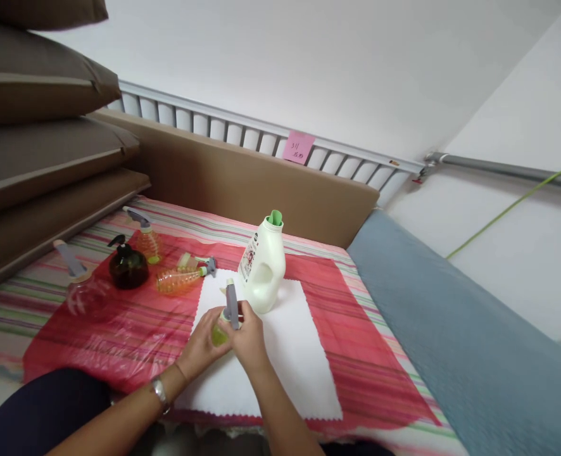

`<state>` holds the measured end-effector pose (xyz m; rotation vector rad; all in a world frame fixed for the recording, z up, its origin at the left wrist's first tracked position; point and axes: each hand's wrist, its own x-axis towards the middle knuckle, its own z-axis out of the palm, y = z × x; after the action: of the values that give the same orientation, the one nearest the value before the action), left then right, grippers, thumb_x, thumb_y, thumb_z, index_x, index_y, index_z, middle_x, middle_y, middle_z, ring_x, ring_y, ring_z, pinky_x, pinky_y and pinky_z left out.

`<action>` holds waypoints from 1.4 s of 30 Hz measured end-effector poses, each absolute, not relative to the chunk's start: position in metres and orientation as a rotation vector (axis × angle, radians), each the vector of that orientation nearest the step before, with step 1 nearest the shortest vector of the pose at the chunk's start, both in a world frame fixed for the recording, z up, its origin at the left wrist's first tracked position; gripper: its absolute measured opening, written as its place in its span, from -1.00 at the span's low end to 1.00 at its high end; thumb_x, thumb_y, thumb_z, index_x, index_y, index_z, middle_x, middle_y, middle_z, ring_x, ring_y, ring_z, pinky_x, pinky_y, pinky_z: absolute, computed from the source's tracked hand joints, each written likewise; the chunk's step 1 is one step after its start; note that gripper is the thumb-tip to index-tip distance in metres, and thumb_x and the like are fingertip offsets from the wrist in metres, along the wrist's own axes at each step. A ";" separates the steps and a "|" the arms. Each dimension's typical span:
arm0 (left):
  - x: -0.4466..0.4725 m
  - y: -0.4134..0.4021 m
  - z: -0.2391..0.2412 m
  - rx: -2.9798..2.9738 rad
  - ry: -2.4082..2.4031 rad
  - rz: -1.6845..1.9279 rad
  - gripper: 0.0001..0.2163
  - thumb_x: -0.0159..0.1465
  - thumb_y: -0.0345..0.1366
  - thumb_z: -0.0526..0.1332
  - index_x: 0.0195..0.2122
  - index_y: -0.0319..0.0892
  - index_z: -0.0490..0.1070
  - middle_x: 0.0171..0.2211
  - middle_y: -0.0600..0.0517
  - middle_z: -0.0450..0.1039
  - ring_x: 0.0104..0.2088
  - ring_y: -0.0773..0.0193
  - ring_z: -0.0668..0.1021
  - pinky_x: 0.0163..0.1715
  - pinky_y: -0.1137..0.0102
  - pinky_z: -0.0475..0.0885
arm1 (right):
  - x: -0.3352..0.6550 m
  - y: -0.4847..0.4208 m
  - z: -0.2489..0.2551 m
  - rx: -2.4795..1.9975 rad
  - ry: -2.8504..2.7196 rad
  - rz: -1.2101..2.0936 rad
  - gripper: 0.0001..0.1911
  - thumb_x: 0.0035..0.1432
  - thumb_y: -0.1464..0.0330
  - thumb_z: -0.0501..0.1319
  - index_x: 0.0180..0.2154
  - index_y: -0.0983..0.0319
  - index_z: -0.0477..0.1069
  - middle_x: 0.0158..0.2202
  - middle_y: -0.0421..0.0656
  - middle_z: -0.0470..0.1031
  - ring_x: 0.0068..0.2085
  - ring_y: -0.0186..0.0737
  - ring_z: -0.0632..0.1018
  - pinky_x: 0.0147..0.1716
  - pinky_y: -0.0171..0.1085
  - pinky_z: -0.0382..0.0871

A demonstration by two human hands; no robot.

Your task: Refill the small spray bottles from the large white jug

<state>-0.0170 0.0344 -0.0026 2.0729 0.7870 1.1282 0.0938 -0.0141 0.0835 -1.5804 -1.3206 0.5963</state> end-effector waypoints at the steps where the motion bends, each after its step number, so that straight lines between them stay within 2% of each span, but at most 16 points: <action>1: -0.019 0.036 -0.004 2.086 0.759 1.102 -0.47 0.09 -0.22 0.29 0.09 -0.10 0.17 -0.01 -0.11 0.35 0.01 0.05 0.41 0.01 0.11 0.34 | 0.095 -0.015 0.082 -1.591 -1.313 0.594 -0.80 -0.06 0.32 0.24 -0.32 0.20 0.34 -0.39 -0.22 0.48 -0.36 -0.21 0.48 -0.33 -0.27 0.36; 6: -0.021 0.044 -0.007 2.101 0.678 1.064 -0.36 0.05 -0.19 0.34 0.14 -0.03 0.12 0.04 -0.08 0.34 0.06 0.03 0.38 0.05 0.09 0.30 | 0.102 -0.016 0.077 -1.664 -1.282 0.616 -0.81 -0.03 0.31 0.26 -0.31 0.20 0.37 -0.40 -0.24 0.47 -0.33 -0.21 0.47 -0.30 -0.28 0.36; 12: -0.019 0.046 -0.005 2.099 0.669 0.995 -0.29 -0.06 -0.22 0.41 0.12 -0.02 0.16 0.05 -0.07 0.34 0.06 0.00 0.38 0.03 0.08 0.31 | 0.116 -0.019 0.073 -1.702 -1.129 0.742 -0.65 -0.02 0.23 0.29 -0.17 0.23 0.40 -0.26 -0.12 0.54 -0.24 -0.10 0.52 -0.18 -0.15 0.37; 15: -0.021 0.046 -0.005 2.098 0.683 0.957 -0.28 -0.05 -0.21 0.41 0.14 -0.02 0.14 0.08 -0.09 0.31 0.09 -0.02 0.35 0.05 0.05 0.29 | 0.113 -0.019 0.076 -1.761 -1.200 0.670 -0.66 -0.04 0.23 0.30 -0.19 0.22 0.41 -0.29 -0.13 0.54 -0.25 -0.11 0.52 -0.20 -0.17 0.37; 18: -0.022 0.044 -0.006 2.085 0.711 0.943 -0.28 -0.03 -0.22 0.39 0.16 -0.02 0.11 0.09 -0.10 0.30 0.10 -0.02 0.34 0.05 0.04 0.28 | 0.107 -0.018 0.081 -1.875 -1.282 0.572 -0.68 -0.05 0.22 0.30 -0.23 0.21 0.41 -0.40 -0.20 0.51 -0.36 -0.16 0.49 -0.30 -0.23 0.37; 22: -0.023 0.041 -0.007 2.083 0.718 0.989 -0.27 -0.03 -0.23 0.40 0.16 -0.01 0.11 0.08 -0.09 0.31 0.10 -0.02 0.35 0.05 0.05 0.30 | 0.102 -0.018 0.089 -1.934 -1.333 0.485 -0.75 -0.07 0.21 0.29 -0.34 0.20 0.38 -0.48 -0.25 0.46 -0.43 -0.21 0.45 -0.39 -0.27 0.34; 29: -0.025 0.041 -0.007 2.091 0.729 1.008 -0.26 -0.06 -0.26 0.41 0.16 0.00 0.13 0.08 -0.09 0.32 0.09 -0.03 0.36 0.04 0.05 0.30 | 0.094 -0.014 0.091 -1.913 -1.351 0.424 -0.78 -0.09 0.23 0.28 -0.41 0.18 0.30 -0.53 -0.30 0.38 -0.47 -0.25 0.42 -0.45 -0.30 0.32; 34: -0.029 0.045 -0.004 2.056 0.705 0.952 -0.25 -0.06 -0.28 0.41 0.17 0.00 0.13 0.10 -0.09 0.31 0.09 -0.03 0.36 0.05 0.04 0.30 | 0.090 -0.010 0.089 -1.904 -1.296 0.478 -0.80 -0.09 0.27 0.27 -0.43 0.18 0.29 -0.51 -0.28 0.40 -0.45 -0.25 0.43 -0.42 -0.29 0.34; 37: -0.033 0.046 0.004 2.005 0.701 0.901 -0.30 -0.03 -0.32 0.37 0.16 -0.05 0.17 0.11 -0.10 0.30 0.12 -0.03 0.34 0.07 0.04 0.28 | 0.090 -0.010 0.088 -1.907 -1.298 0.466 -0.81 -0.08 0.27 0.27 -0.40 0.19 0.33 -0.49 -0.27 0.42 -0.43 -0.23 0.44 -0.40 -0.28 0.35; 42: -0.040 0.048 0.033 1.841 0.514 1.049 -0.62 0.20 -0.37 0.14 0.07 -0.09 0.28 0.05 -0.07 0.37 0.08 0.16 0.38 0.12 0.19 0.26 | 0.091 -0.008 0.087 -1.874 -1.354 0.436 -0.75 -0.09 0.25 0.26 -0.32 0.21 0.37 -0.47 -0.25 0.44 -0.42 -0.21 0.46 -0.41 -0.28 0.37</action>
<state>-0.0399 0.0476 0.0326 1.8408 0.5145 1.0487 0.0911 -0.0085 0.0872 -1.8742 -1.3535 0.4363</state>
